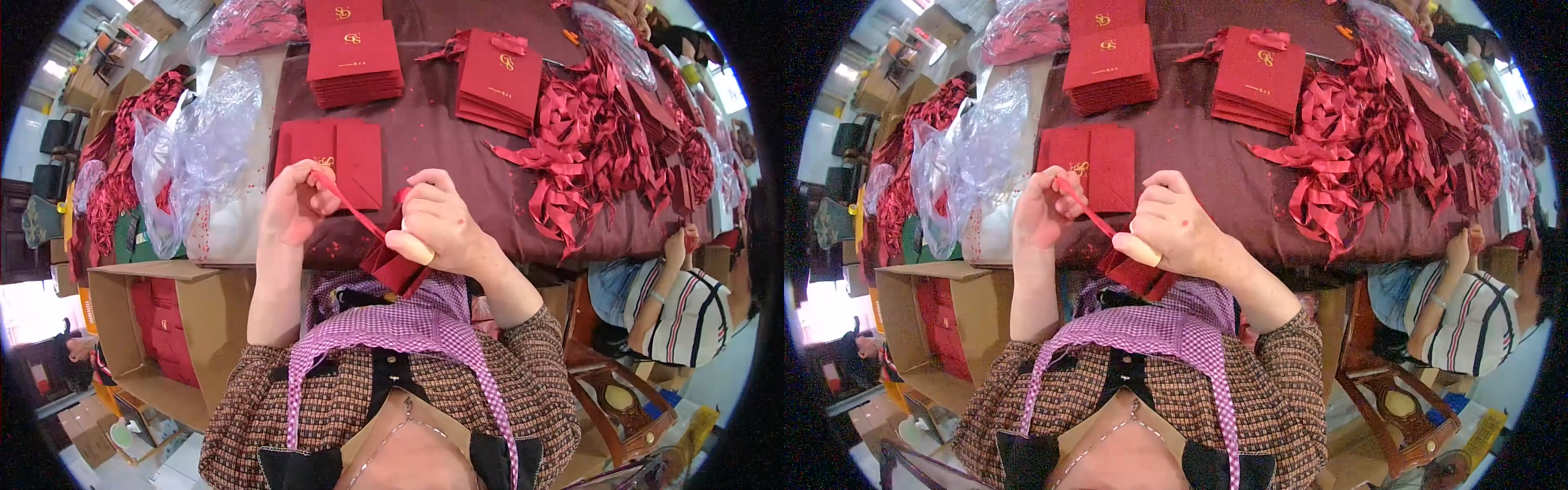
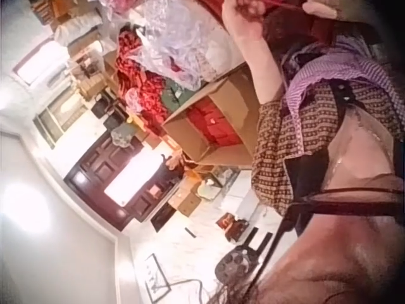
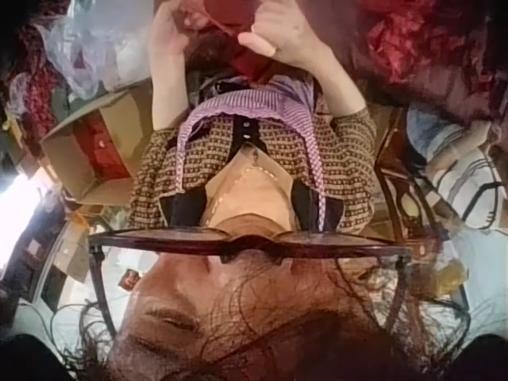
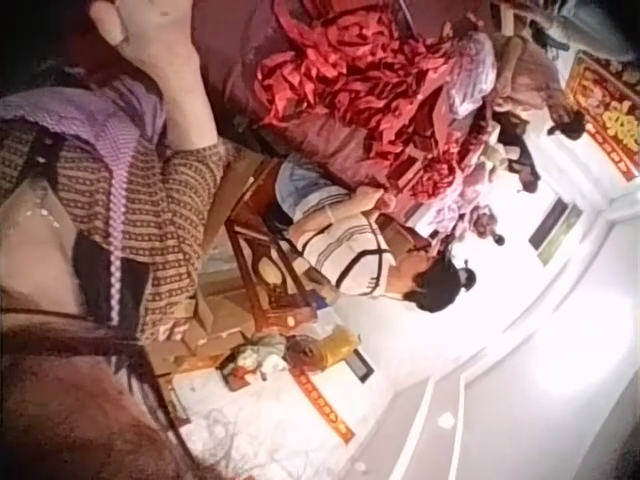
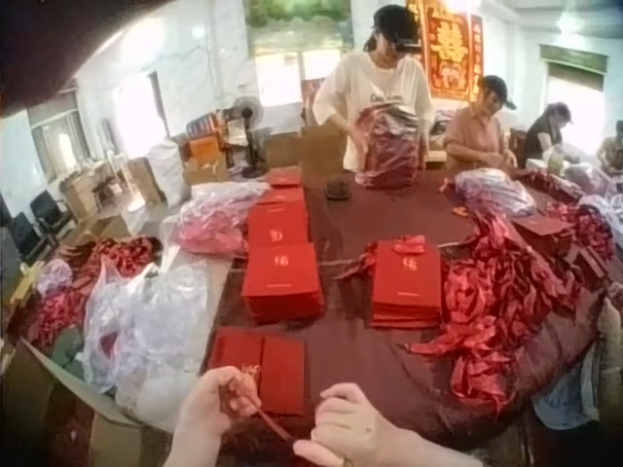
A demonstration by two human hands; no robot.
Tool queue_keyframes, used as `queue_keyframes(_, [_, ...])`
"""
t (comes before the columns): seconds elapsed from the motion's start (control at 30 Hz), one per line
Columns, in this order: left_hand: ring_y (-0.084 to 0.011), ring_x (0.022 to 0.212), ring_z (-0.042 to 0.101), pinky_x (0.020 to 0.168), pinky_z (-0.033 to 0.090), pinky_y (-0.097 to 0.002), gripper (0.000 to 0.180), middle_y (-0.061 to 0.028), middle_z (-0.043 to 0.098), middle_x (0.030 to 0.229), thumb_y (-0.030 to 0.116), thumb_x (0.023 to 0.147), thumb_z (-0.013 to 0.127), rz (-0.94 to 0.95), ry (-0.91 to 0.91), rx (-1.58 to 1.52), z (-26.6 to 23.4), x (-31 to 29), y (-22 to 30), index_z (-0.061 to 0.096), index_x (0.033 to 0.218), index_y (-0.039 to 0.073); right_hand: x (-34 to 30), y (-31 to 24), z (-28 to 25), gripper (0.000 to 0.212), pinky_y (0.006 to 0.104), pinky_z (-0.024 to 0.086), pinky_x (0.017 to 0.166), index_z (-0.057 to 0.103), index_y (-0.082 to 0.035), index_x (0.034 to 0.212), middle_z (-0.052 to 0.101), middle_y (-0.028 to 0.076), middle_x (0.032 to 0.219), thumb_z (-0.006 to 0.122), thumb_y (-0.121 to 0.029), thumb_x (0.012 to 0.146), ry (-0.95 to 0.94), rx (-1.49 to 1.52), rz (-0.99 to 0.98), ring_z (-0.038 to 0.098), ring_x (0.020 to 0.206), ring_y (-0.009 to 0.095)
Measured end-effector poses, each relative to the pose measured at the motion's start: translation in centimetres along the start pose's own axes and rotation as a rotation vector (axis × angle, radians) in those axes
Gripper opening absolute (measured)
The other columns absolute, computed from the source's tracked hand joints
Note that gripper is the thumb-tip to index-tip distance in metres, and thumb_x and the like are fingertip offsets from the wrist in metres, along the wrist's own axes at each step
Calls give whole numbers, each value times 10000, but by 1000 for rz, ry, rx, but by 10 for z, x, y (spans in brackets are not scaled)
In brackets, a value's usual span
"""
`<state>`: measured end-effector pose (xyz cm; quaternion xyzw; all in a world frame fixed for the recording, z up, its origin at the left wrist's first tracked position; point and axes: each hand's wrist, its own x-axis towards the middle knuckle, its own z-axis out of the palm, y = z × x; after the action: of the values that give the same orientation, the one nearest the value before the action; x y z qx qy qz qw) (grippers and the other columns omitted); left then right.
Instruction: The person ties red ribbons onto small red gift bags by hand in an assembly line setting.
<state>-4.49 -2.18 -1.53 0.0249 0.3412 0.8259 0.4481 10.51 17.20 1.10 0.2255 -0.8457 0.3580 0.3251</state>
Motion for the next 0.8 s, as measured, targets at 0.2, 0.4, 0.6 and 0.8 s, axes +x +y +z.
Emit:
queue_keyframes(0.2, [-207, 779, 622, 687, 506, -342, 229, -86, 649, 962, 235, 994, 470, -36, -37, -72, 15, -6, -33, 598, 954, 49, 5, 9, 1, 281, 403, 431, 824, 503, -79, 643, 466, 39, 622, 711, -164, 812, 9, 76, 34, 524, 668, 233])
queue_keyframes(0.4, [-245, 1244, 466, 997, 419, -366, 372, -138, 505, 1276, -47, 804, 591, 437, -421, 933, 25, -19, -35, 574, 1172, -4, 4, 15, 1, 227, 387, 430, 822, 535, -44, 708, 529, 69, 759, 642, -146, 880, 82, 247, 224, 548, 776, 263])
queue_keyframes(0.6, [-243, 1180, 485, 1001, 419, -348, 405, -143, 466, 1260, -26, 833, 645, 251, -213, 952, 32, -17, -58, 535, 1222, -5, 10, 14, -1, 196, 379, 426, 916, 591, -11, 773, 615, 52, 926, 578, -133, 926, 164, 492, 257, 553, 1005, 252])
queue_keyframes(0.8, [-297, 1041, 506, 846, 449, -362, 282, -154, 508, 1180, 135, 788, 744, 598, -263, 1302, 39, -10, -55, 606, 994, -1, 4, 18, 2, 177, 369, 421, 926, 601, -13, 782, 627, 65, 974, 572, -122, 919, 157, 509, 300, 548, 1029, 240])
